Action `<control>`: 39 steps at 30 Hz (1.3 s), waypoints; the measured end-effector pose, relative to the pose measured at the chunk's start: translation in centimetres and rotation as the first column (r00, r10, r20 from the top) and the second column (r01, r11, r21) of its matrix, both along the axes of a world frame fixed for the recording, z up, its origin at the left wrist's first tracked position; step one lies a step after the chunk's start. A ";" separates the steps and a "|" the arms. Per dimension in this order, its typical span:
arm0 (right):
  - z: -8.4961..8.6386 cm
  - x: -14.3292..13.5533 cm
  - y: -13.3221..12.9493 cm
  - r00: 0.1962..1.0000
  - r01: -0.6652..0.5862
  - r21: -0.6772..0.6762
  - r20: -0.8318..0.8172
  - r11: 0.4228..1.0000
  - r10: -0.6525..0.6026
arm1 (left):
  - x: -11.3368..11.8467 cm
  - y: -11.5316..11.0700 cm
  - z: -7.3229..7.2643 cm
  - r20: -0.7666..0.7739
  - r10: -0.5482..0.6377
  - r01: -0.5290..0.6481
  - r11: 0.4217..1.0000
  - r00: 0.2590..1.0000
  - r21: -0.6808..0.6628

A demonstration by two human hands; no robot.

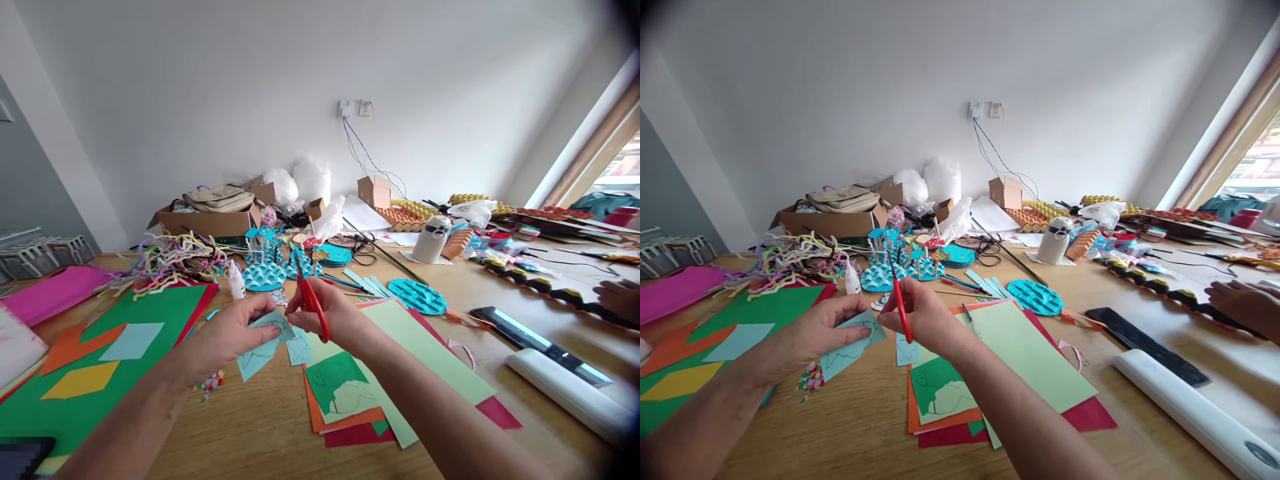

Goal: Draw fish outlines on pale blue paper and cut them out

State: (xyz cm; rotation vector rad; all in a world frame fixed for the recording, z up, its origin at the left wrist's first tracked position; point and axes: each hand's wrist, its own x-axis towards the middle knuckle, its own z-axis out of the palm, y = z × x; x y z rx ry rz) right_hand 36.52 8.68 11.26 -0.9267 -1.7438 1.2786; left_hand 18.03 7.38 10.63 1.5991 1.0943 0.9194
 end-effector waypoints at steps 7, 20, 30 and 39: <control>-0.9 -0.5 0.7 0.993 0.013 -0.024 -0.118 1.000 -0.015 | 0.2 0.5 0.0 -0.044 -0.078 0.078 0.997 0.996 -0.016; -2.4 -0.6 1.5 0.827 0.437 0.017 -0.400 0.899 -0.395 | 2.9 -0.9 -1.2 0.438 0.226 -0.157 0.970 0.870 -0.188; -3.0 -1.8 0.6 0.883 0.379 0.042 -0.313 0.924 -0.348 | 4.2 -0.2 -3.1 0.413 0.214 -0.191 0.977 0.885 -0.096; -2.0 -0.7 -3.1 0.960 0.246 -0.042 -0.125 0.968 -0.250 | 3.7 -0.3 -2.8 0.478 0.349 -0.318 0.937 0.806 -0.148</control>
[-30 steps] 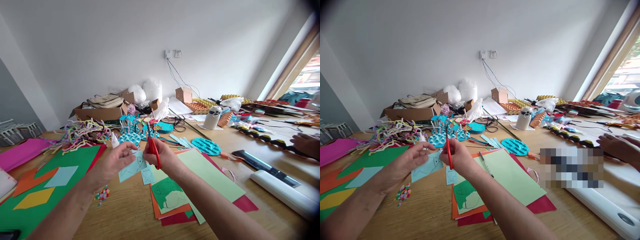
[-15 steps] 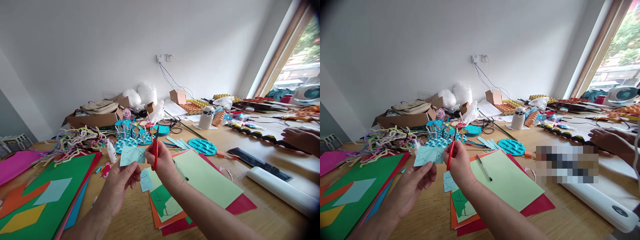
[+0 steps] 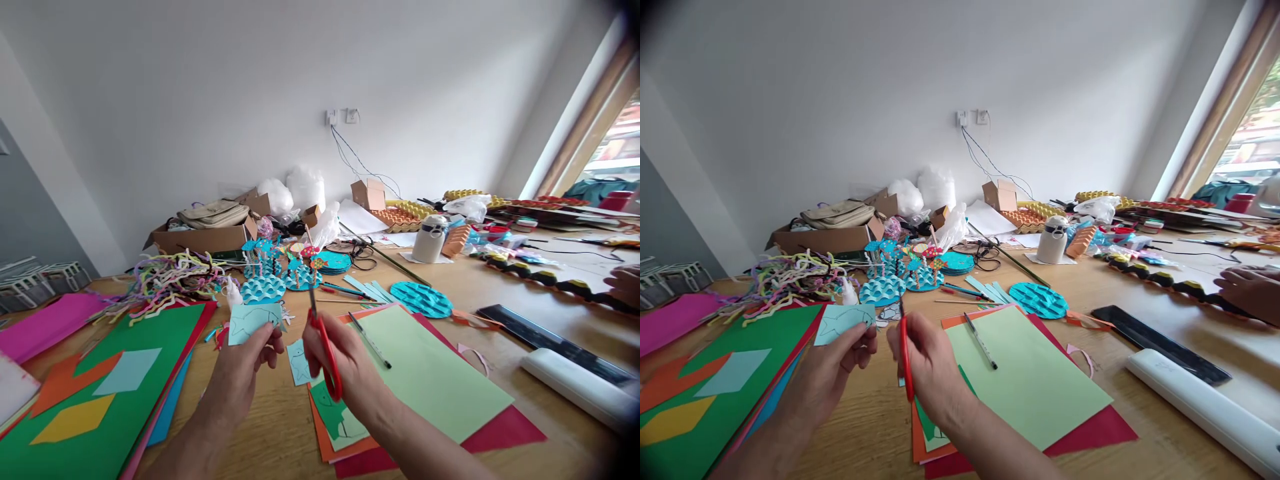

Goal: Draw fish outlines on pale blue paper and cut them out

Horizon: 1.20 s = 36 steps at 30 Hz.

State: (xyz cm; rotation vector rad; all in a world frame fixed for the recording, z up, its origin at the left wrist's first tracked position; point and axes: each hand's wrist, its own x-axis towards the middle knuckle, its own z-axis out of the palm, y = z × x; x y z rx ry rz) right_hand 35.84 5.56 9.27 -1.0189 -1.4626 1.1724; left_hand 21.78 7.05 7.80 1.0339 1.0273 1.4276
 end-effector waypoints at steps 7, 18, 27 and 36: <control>-3.3 -0.8 -0.7 0.950 -0.116 -0.125 0.277 0.985 0.147 | -0.7 0.5 0.0 0.020 0.065 -0.065 0.998 0.998 0.013; -4.3 -0.6 -0.1 0.941 -0.105 -0.143 0.307 0.984 0.145 | 0.1 0.3 -0.3 0.043 0.077 -0.074 0.996 0.996 -0.057; -4.0 -0.9 0.0 0.940 -0.081 -0.116 0.322 0.990 0.114 | 0.1 0.2 -1.0 0.102 0.041 -0.035 0.998 0.994 -0.057; -4.6 -0.8 0.1 0.930 -0.078 -0.069 0.356 0.995 0.097 | -0.2 0.1 -1.4 0.101 0.003 -0.001 1.000 0.995 -0.015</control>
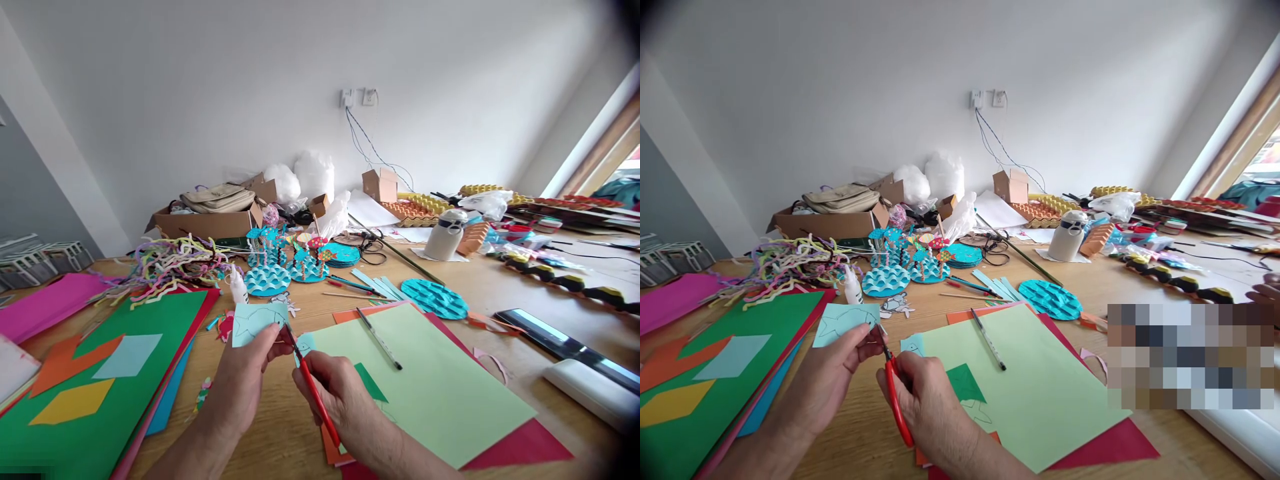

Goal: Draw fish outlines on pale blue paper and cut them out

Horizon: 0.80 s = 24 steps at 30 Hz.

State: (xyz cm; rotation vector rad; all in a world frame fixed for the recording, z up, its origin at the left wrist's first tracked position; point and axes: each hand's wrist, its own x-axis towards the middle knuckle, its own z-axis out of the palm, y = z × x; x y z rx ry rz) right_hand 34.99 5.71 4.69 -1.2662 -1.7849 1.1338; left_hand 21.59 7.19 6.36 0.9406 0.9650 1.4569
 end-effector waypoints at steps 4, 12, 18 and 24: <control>-0.2 0.0 0.1 1.000 0.001 0.015 -0.005 1.000 -0.001 | 0.0 -0.1 0.0 0.012 -0.003 0.004 1.000 1.000 -0.007; -0.2 0.1 0.1 1.000 -0.008 0.039 0.006 0.999 0.008 | 0.2 0.0 0.3 0.006 -0.003 0.003 1.000 1.000 -0.015; -0.1 0.2 0.1 1.000 -0.007 0.051 0.024 0.999 0.006 | 0.0 -0.1 0.2 -0.002 -0.011 0.011 1.000 1.000 -0.004; -0.2 0.3 0.2 1.000 -0.007 0.054 0.028 0.999 0.005 | 0.0 -0.1 0.2 -0.009 -0.014 0.014 1.000 1.000 0.002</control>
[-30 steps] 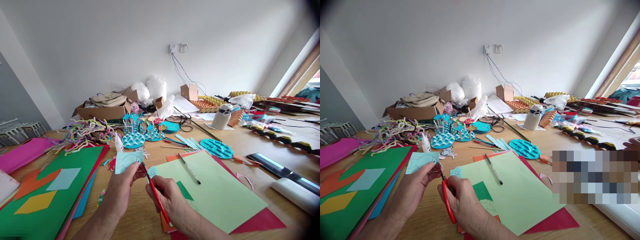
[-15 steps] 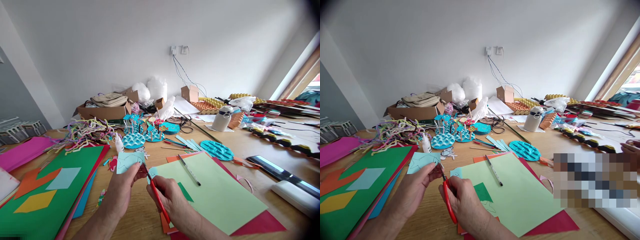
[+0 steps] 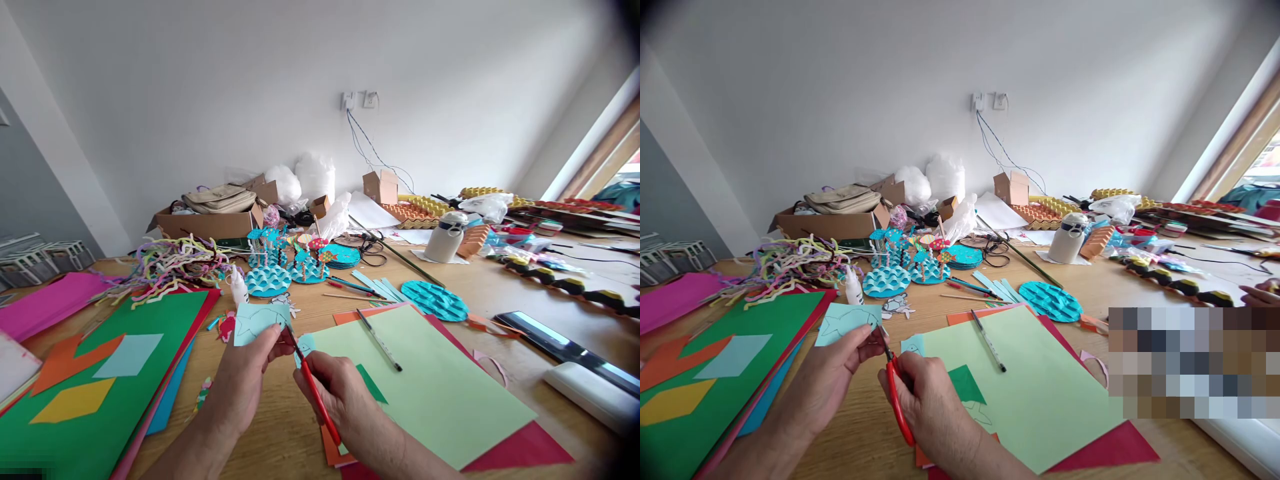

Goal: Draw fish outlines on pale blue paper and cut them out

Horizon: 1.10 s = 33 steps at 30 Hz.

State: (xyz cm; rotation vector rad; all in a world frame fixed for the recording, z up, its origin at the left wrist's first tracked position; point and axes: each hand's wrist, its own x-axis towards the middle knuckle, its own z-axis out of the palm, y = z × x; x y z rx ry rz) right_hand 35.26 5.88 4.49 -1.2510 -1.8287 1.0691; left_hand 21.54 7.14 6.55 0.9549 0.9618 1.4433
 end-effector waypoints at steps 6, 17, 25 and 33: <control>0.0 0.0 0.0 1.000 -0.009 0.018 0.008 1.000 0.009 | 0.0 0.0 0.2 0.000 0.006 -0.006 1.000 1.000 -0.010; 0.0 0.1 -0.1 1.000 -0.015 0.034 0.016 0.999 0.014 | 0.0 0.0 0.5 -0.003 -0.012 0.012 1.000 1.000 -0.011; 0.0 0.1 -0.1 1.000 -0.009 0.052 0.020 0.999 0.008 | -0.1 -0.1 0.5 0.002 -0.024 0.024 1.000 1.000 0.000; 0.2 0.2 -0.1 0.999 -0.003 0.084 0.042 0.996 0.000 | 0.0 0.1 0.3 0.021 -0.041 0.041 0.999 0.999 0.003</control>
